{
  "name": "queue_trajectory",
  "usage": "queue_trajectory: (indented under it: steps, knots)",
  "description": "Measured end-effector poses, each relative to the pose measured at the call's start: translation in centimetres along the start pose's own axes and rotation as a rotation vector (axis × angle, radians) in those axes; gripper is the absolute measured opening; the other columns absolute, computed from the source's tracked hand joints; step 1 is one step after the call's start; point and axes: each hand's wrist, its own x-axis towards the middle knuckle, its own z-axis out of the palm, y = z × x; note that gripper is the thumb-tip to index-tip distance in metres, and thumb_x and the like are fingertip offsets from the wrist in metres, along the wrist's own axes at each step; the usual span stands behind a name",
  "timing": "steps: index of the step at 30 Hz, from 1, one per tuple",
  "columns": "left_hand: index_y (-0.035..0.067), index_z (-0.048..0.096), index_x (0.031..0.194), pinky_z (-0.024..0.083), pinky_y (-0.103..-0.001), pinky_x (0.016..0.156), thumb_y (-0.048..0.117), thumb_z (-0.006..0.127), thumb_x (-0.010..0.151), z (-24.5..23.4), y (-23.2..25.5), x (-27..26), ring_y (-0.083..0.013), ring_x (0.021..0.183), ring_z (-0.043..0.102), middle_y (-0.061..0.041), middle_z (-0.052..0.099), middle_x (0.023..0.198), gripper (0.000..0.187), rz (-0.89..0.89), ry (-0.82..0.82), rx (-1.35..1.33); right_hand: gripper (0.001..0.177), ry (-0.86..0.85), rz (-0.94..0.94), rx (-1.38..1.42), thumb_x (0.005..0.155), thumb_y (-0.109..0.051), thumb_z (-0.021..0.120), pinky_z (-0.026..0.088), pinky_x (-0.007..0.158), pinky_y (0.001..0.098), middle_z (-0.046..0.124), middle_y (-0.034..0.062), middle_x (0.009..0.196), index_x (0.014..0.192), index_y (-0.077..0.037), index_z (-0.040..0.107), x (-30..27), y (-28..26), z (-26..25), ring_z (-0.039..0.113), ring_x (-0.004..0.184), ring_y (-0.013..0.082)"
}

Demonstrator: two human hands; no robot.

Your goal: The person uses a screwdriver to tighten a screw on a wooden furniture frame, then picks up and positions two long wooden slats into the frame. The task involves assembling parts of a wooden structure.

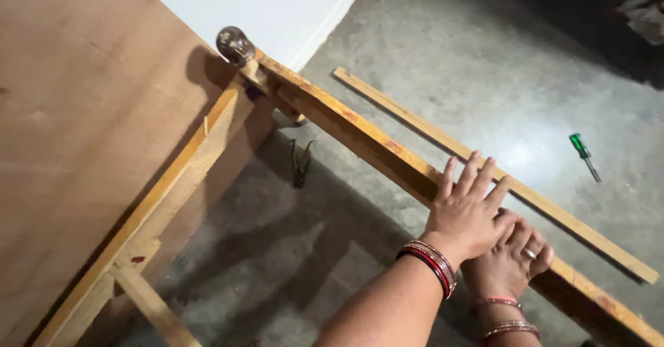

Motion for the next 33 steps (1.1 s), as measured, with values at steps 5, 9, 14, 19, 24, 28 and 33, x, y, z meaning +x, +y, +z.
queue_trajectory:
  steps: [5,9,14,19,24,28,33]
  knots:
    - [0.025,0.056,0.145,-0.008,-0.054,0.127,0.066,0.038,0.097,1.0,-0.6,0.5,-0.0308,0.16,0.005,-0.008,0.023,0.171,0.066,-0.102,-0.168,-0.068,0.073,-0.096,0.066,0.223,0.089,-0.05,0.054,0.014,0.118,0.0509,0.04,0.0059,0.153,0.149,-0.008,0.045,0.2,-0.1,-1.2,0.028,0.146,0.0244]
    - [0.026,0.055,0.146,-0.009,-0.054,0.126,0.067,0.035,0.095,1.9,-0.8,0.5,-0.031,0.159,0.005,-0.008,0.023,0.17,0.068,-0.071,-0.112,-0.03,0.067,-0.069,0.066,0.434,0.088,-0.04,0.049,0.018,0.115,0.0511,0.046,0.0092,0.148,0.146,-0.007,0.047,0.4,0.5,-1.4,0.034,0.141,0.0282]
    - [0.022,0.054,0.146,-0.005,-0.056,0.127,0.062,0.037,0.099,1.5,-0.2,0.7,-0.0354,0.157,0.015,-0.012,0.032,0.166,0.064,-0.126,-0.163,-0.051,0.049,-0.241,-0.004,0.597,0.103,-0.04,0.04,0.031,0.116,0.0516,0.057,0.0081,0.147,0.143,-0.015,0.056,2.1,4.1,-1.6,0.05,0.135,0.0275]
    - [0.018,0.054,0.153,0.01,-0.057,0.129,0.048,0.05,0.104,0.3,1.6,3.6,-0.0336,0.151,0.034,-0.013,0.046,0.16,0.058,-0.095,-0.133,-0.043,0.049,-0.034,0.051,0.759,0.105,-0.041,0.045,0.032,0.117,0.0555,0.049,0.0111,0.158,0.149,-0.021,0.054,6.4,8.2,-2.4,0.038,0.147,0.0323]
    - [0.022,0.051,0.15,0.005,-0.061,0.127,0.042,0.059,0.094,1.4,2.5,8.9,-0.0306,0.156,0.025,-0.011,0.039,0.163,0.06,0.033,-0.116,0.084,0.065,-0.028,0.099,0.618,0.098,-0.047,0.05,0.019,0.115,0.0628,0.031,0.0177,0.168,0.157,-0.019,0.047,10.0,8.7,-0.2,0.017,0.159,0.0356]
    - [0.024,0.044,0.153,0.003,-0.062,0.125,0.042,0.06,0.091,2.9,1.6,13.2,-0.0293,0.157,0.017,-0.01,0.028,0.167,0.066,0.06,-0.211,0.113,0.068,-0.074,0.154,0.597,0.102,-0.051,0.048,0.016,0.12,0.0622,0.026,0.0191,0.171,0.161,-0.016,0.042,12.1,7.9,2.3,0.013,0.161,0.0381]
    - [0.028,0.041,0.155,0.003,-0.061,0.126,0.042,0.057,0.093,4.7,1.1,16.6,-0.0285,0.158,0.016,-0.008,0.026,0.168,0.066,0.131,-0.302,0.148,0.068,-0.169,0.234,0.644,0.102,-0.051,0.047,0.013,0.117,0.0613,0.023,0.0221,0.169,0.159,-0.014,0.04,15.2,7.4,4.2,0.01,0.159,0.0404]
